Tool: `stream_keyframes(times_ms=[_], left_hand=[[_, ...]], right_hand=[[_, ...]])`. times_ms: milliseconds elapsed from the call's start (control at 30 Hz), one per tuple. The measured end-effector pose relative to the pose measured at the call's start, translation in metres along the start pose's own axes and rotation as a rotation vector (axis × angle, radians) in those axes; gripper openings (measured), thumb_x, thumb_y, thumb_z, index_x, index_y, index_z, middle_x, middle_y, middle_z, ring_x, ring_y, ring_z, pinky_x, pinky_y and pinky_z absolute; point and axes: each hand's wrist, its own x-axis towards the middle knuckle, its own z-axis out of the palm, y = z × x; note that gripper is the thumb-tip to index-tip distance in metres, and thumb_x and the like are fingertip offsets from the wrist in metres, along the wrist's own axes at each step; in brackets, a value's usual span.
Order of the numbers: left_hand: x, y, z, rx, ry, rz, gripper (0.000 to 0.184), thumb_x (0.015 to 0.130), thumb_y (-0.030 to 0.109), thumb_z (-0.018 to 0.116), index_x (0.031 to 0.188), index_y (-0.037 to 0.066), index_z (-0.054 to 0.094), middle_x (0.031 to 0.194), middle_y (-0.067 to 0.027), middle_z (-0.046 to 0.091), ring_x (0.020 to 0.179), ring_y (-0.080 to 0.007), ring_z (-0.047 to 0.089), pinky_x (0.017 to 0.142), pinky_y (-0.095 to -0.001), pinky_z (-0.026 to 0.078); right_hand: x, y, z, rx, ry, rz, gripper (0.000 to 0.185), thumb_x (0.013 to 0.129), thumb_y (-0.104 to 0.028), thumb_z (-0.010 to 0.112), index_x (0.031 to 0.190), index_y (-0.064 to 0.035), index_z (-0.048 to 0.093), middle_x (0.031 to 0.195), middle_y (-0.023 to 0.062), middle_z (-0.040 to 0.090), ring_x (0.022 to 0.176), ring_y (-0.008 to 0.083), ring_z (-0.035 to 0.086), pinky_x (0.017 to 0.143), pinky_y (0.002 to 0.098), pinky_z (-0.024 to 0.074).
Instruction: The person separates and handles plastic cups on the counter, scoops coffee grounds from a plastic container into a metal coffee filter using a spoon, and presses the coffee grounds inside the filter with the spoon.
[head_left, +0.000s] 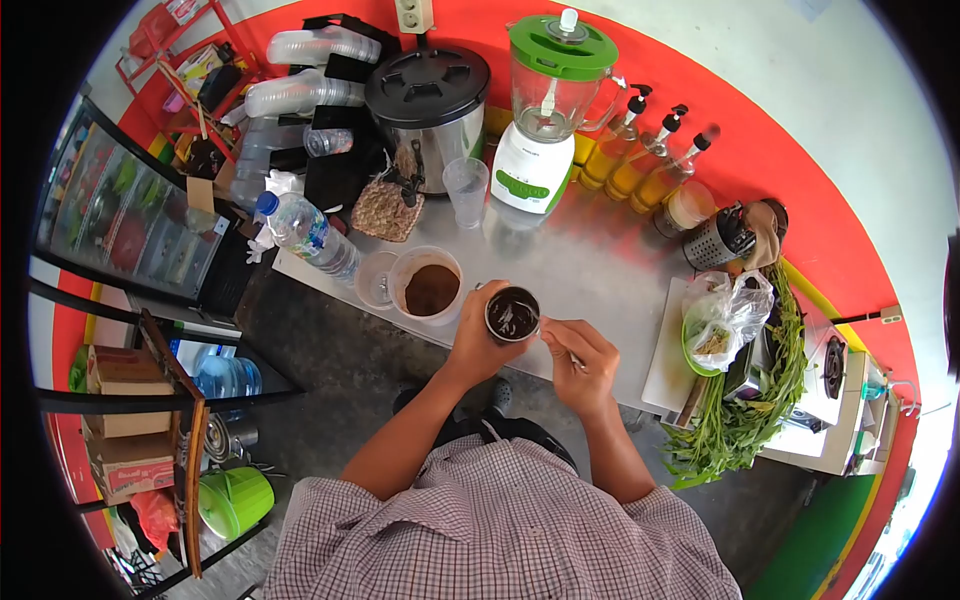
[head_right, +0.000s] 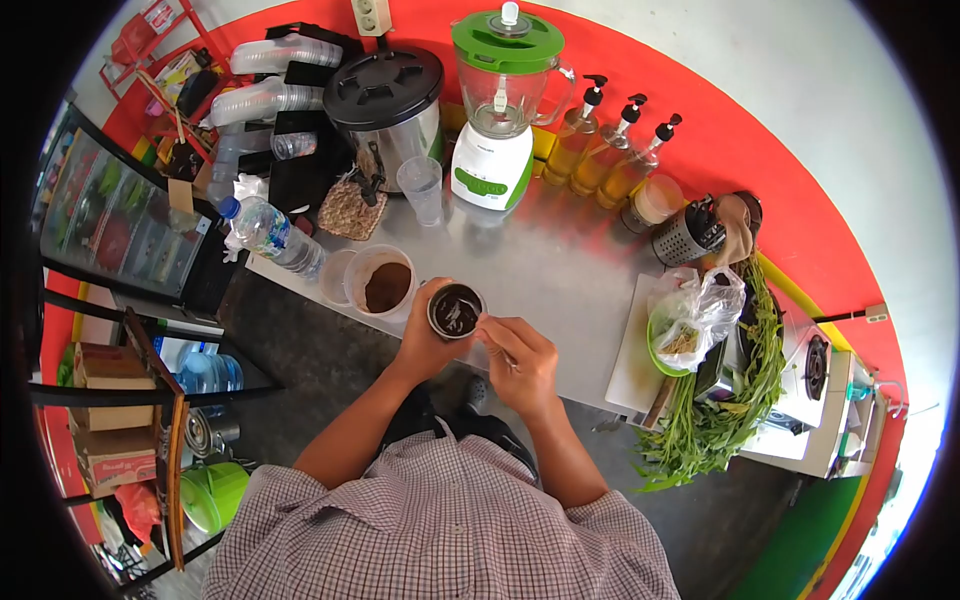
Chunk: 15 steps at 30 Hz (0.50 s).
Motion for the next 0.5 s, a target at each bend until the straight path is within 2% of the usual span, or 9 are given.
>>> stream_keyframes(times_ms=[100,167,233,300,333,433,500], left_hand=[[0.008,0.001,-0.006,0.057,0.069,0.023,0.089,0.074,0.013,0.099,0.147,0.002,0.049,0.132,-0.0183,0.064,0.122,-0.0378,0.063,0.105,-0.0470,0.050],[0.007,-0.001,-0.010,-0.027,0.020,0.012,0.088,0.074,0.014,0.099,0.146,0.002,0.050,0.129,-0.0180,0.065,0.118,-0.0382,0.064,0.103,-0.0475,0.050],[0.012,0.008,-0.013,-0.047,-0.022,-0.002,0.087,0.074,0.017,0.099,0.146,0.002,0.050,0.129,-0.0185,0.066,0.117,-0.0391,0.064,0.104,-0.0477,0.050],[0.014,0.014,-0.012,-0.024,-0.132,-0.069,0.087,0.075,0.021,0.098,0.146,0.002,0.051,0.132,-0.0186,0.066,0.119,-0.0398,0.064,0.104,-0.0475,0.050],[0.011,0.002,-0.007,0.038,-0.073,0.014,0.088,0.076,0.024,0.097,0.147,0.003,0.051,0.135,-0.0189,0.065,0.120,-0.0407,0.063,0.105,-0.0474,0.050],[0.012,-0.006,-0.007,0.118,-0.044,0.062,0.089,0.076,0.024,0.098,0.149,0.002,0.050,0.135,-0.0194,0.064,0.121,-0.0400,0.063,0.106,-0.0480,0.050],[0.011,-0.010,-0.007,0.042,-0.035,0.025,0.090,0.077,0.025,0.098,0.149,0.002,0.050,0.135,-0.0197,0.064,0.122,-0.0396,0.063,0.107,-0.0484,0.049]], right_hand=[[-0.002,-0.007,0.009,-0.027,-0.059,-0.069,0.018,0.089,0.004,0.084,0.107,-0.0010,0.080,0.102,0.0135,0.079,0.085,0.0284,0.079,0.072,0.0355,0.0649],[-0.013,-0.012,0.013,-0.004,-0.085,-0.157,0.017,0.091,0.004,0.082,0.106,-0.0011,0.080,0.103,0.0135,0.079,0.085,0.0291,0.079,0.072,0.0360,0.0652],[-0.012,-0.013,0.007,0.010,-0.075,-0.160,0.017,0.090,0.005,0.081,0.106,-0.0011,0.079,0.103,0.0136,0.079,0.086,0.0301,0.079,0.074,0.0372,0.0661],[-0.009,-0.009,-0.004,-0.100,-0.065,-0.063,0.019,0.090,0.009,0.079,0.108,0.0011,0.079,0.108,0.0183,0.080,0.090,0.0310,0.080,0.079,0.0363,0.0658],[-0.008,-0.007,-0.002,-0.100,-0.065,-0.066,0.019,0.090,0.009,0.079,0.108,0.0011,0.079,0.108,0.0183,0.080,0.090,0.0310,0.080,0.079,0.0363,0.0658],[-0.006,0.001,0.009,-0.033,0.010,-0.026,0.021,0.087,0.010,0.080,0.107,0.0007,0.078,0.110,0.0177,0.080,0.091,0.0312,0.080,0.080,0.0363,0.0660],[-0.012,-0.004,0.021,-0.131,-0.079,-0.252,0.021,0.085,0.009,0.081,0.104,0.0001,0.078,0.112,0.0177,0.079,0.092,0.0320,0.080,0.080,0.0373,0.0663]])
